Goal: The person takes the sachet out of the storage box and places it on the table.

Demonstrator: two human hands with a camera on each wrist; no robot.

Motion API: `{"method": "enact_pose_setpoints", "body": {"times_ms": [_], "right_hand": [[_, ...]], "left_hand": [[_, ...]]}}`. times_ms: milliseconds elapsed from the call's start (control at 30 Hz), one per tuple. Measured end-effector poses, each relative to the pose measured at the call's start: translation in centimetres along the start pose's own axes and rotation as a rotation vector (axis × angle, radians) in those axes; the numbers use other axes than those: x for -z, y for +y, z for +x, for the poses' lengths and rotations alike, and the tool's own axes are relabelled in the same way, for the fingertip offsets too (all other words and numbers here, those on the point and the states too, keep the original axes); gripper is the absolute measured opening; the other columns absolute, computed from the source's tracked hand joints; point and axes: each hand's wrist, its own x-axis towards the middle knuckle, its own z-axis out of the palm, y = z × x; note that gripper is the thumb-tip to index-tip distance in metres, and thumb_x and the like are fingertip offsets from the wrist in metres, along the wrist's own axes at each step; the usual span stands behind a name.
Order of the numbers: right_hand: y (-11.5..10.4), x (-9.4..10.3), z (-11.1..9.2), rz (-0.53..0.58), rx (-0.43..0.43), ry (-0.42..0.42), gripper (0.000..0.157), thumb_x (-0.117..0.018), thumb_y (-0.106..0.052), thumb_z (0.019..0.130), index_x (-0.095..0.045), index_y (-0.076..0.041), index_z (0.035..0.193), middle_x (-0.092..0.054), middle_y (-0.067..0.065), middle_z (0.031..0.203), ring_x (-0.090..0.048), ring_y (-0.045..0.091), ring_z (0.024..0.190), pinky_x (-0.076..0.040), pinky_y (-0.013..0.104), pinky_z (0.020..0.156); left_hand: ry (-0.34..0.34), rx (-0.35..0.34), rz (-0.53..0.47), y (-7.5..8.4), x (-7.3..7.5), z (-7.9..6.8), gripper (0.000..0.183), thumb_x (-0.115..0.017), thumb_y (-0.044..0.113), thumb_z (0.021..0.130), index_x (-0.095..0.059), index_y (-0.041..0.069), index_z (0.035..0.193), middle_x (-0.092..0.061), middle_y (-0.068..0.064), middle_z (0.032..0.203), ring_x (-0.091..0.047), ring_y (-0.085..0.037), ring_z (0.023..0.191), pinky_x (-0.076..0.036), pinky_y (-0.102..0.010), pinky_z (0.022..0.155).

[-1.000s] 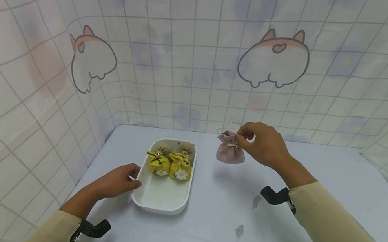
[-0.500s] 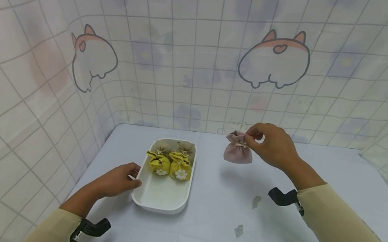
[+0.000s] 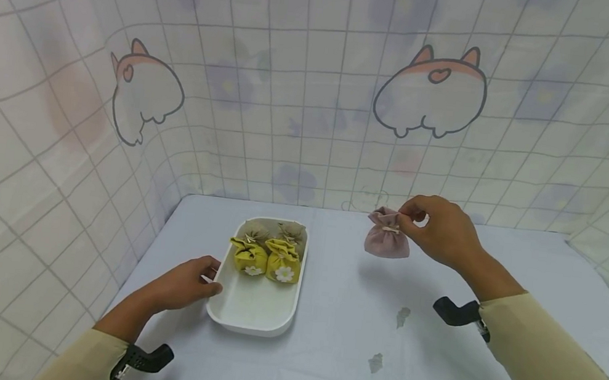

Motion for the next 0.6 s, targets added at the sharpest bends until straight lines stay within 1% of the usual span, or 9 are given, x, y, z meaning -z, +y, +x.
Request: {"method": "enact_pose_setpoints", "body": {"times_ms": [267,600], "right_hand": [[0.5,0.4,-0.1,-0.007,-0.012,0.008,0.017,-0.065,-0.027,0.100,-0.074,-0.013,0.106,-0.066,0.006,0.100,-0.057,0.028,0.093,-0.048,0.042,0.068],[1.2,0.5,-0.3,-0.016,-0.048,0.003,0.020,-0.065,-0.027,0.101,-0.073,-0.011,0.108,-0.068,0.011,0.103,-0.058,0.031,0.093,-0.049,0.045,0.069]], "left_hand": [[0.000,-0.003,-0.005,-0.1,0.0,0.0,0.049,-0.075,0.022,0.094,-0.056,0.002,0.135,-0.065,-0.010,0.124,-0.064,-0.025,0.109,-0.056,-0.045,0.085],[0.004,-0.003,-0.006,-0.3,-0.1,0.0,0.049,-0.074,0.021,0.094,-0.056,0.001,0.136,-0.065,-0.010,0.123,-0.064,-0.025,0.109,-0.056,-0.045,0.085]]}}
